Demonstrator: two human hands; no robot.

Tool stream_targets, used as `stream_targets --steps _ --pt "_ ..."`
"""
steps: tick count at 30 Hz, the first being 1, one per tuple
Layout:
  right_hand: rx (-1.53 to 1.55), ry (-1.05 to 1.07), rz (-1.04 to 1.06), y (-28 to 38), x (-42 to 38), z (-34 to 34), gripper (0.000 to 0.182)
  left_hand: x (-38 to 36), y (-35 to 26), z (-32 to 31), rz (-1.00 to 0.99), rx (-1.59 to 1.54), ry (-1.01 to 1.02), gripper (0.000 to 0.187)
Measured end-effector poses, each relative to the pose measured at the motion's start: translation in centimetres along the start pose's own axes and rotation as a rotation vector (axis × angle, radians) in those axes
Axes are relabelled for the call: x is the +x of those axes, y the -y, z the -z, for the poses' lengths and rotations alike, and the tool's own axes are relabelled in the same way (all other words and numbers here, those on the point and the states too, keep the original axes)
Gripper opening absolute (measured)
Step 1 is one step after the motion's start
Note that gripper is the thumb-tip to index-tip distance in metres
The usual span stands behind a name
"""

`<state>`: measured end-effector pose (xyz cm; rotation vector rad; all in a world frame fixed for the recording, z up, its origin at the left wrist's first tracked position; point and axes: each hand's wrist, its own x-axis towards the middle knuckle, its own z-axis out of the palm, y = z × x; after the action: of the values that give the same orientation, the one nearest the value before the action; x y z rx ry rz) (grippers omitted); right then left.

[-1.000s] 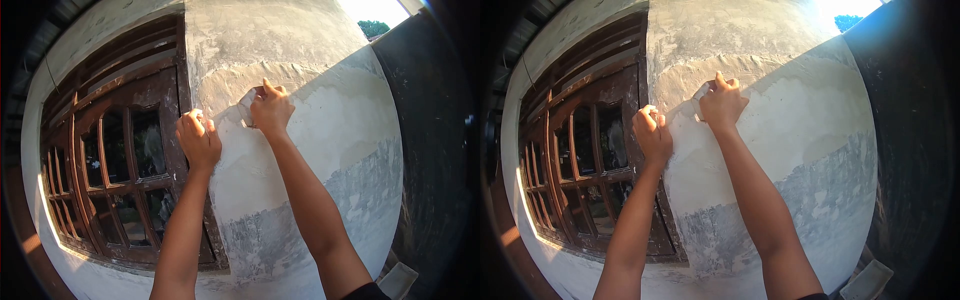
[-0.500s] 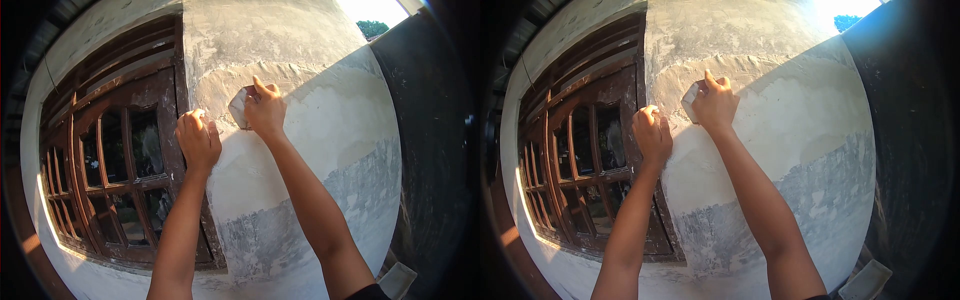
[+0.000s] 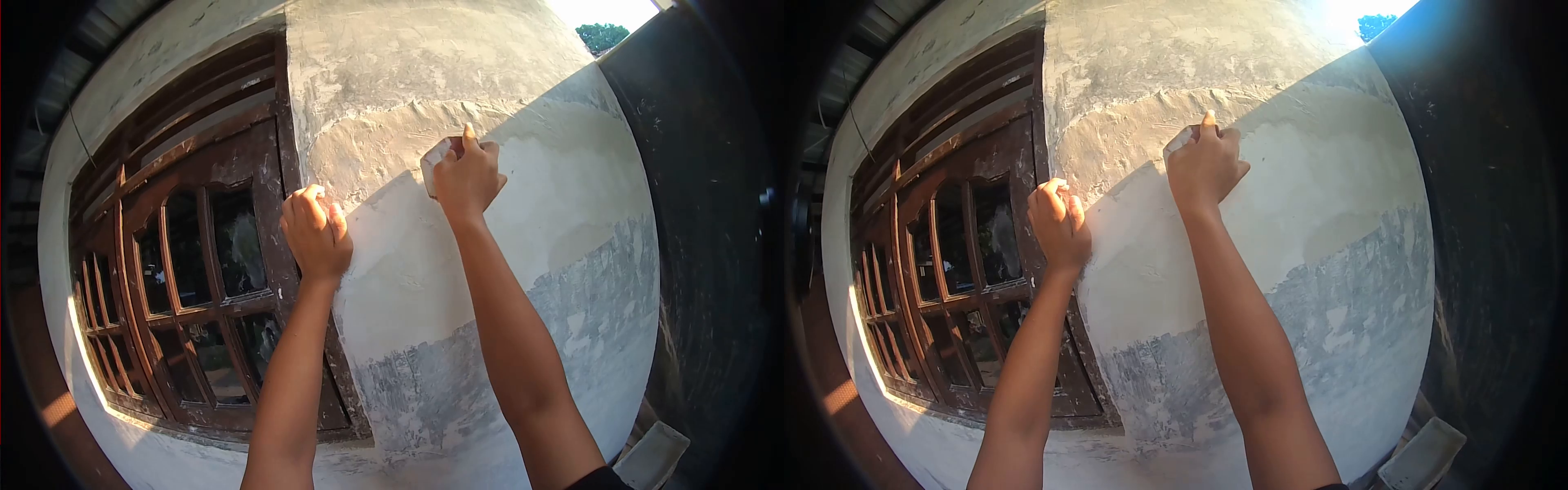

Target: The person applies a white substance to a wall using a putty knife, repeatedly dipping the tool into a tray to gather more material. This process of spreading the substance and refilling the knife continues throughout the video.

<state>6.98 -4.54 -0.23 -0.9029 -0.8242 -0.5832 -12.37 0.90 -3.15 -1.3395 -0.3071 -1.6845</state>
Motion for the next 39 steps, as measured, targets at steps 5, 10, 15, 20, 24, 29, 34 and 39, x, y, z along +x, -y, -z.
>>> stream_targets --steps 5,10,15,20,24,29,34,39 --pt "0.102 0.073 0.228 1.6 -2.6 -1.4 0.047 -0.1 0.1 0.0 0.017 0.02 0.0 0.029" --pt "-0.042 -0.083 -0.041 -1.1 0.0 1.7 0.045 0.2 -0.2 -0.2 0.01 0.092 0.064 0.033" --pt "0.014 -0.072 0.077 -6.0 0.2 6.5 0.05 -0.6 -4.0 -0.5 -0.072 0.078 0.074 0.038" --pt "-0.016 -0.017 -0.002 -10.7 -0.2 10.8 0.052 -3.4 -12.0 -3.9 -0.118 -0.248 0.095 0.038" --pt "-0.034 0.023 0.025 -14.0 -0.2 14.8 0.048 -5.9 -19.3 -6.7 -0.09 -0.46 0.069 0.035" --pt "-0.106 0.015 0.049 -18.7 0.4 20.8 0.04 -8.5 -28.0 -10.1 0.028 -0.644 0.051 0.034" --pt "-0.204 -0.008 -0.007 -23.9 0.7 27.1 0.035 -11.4 -36.7 -13.2 0.143 -0.806 0.04 0.034" --pt "-0.377 -0.049 0.001 -29.5 1.2 33.7 0.036 -14.4 -45.2 -16.1 0.246 -0.963 0.052 0.036"
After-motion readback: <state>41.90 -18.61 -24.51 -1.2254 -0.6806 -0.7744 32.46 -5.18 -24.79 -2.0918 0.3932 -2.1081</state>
